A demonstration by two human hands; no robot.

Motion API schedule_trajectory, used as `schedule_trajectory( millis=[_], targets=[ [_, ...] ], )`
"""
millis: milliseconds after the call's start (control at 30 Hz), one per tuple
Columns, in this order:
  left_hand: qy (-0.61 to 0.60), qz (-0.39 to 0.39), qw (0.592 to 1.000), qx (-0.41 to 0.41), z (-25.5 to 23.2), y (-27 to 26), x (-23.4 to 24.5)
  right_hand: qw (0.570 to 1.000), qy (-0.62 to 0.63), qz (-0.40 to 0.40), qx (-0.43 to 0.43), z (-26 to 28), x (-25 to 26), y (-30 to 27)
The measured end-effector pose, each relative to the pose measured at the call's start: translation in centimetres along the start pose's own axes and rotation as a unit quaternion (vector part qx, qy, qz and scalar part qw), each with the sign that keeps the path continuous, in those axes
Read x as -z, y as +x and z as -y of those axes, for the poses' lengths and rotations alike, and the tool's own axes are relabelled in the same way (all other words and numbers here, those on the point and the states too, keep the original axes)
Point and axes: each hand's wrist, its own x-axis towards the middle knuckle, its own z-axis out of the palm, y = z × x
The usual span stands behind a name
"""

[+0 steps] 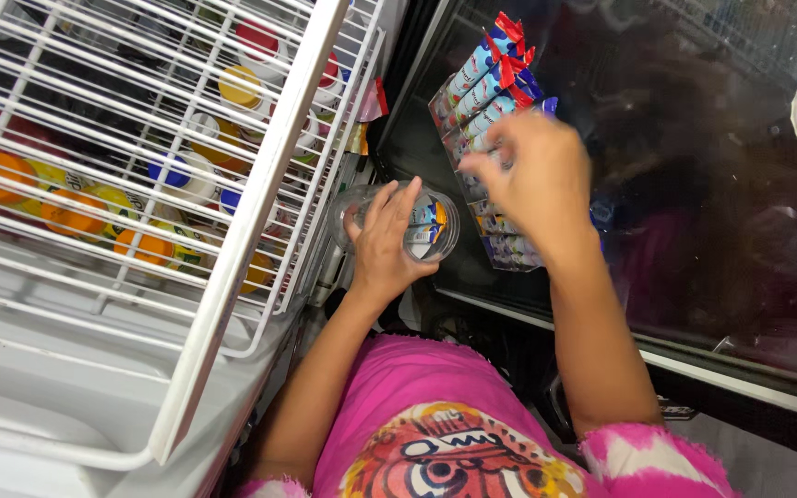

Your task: The person repeatedly takes individually wrapped ice cream bars from a freezer door rack and places them into a clear plastic container. The person then places several beverage cans into the freezer door rack.

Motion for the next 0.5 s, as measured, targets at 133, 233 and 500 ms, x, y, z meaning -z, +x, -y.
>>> schedule_trajectory(
  millis=[133, 233, 500],
  targets=[
    [0.034, -0.001, 0.999, -0.012, -1.2, 0.9, 0.3, 0.976, 0.011, 0.213, 0.034, 0.4, -5.1, -3.7],
    [0.052, 0.038, 0.998, -0.017, -2.2, 1.1, 0.7, 0.962, -0.11, 0.242, 0.06, -0.4, -11.0, -4.5],
    [0.073, 0.071, 0.994, -0.037, -3.1, 0.8, 0.1, 0.928, -0.202, 0.294, 0.109, -3.7, -17.0, -5.9]
  ],
)
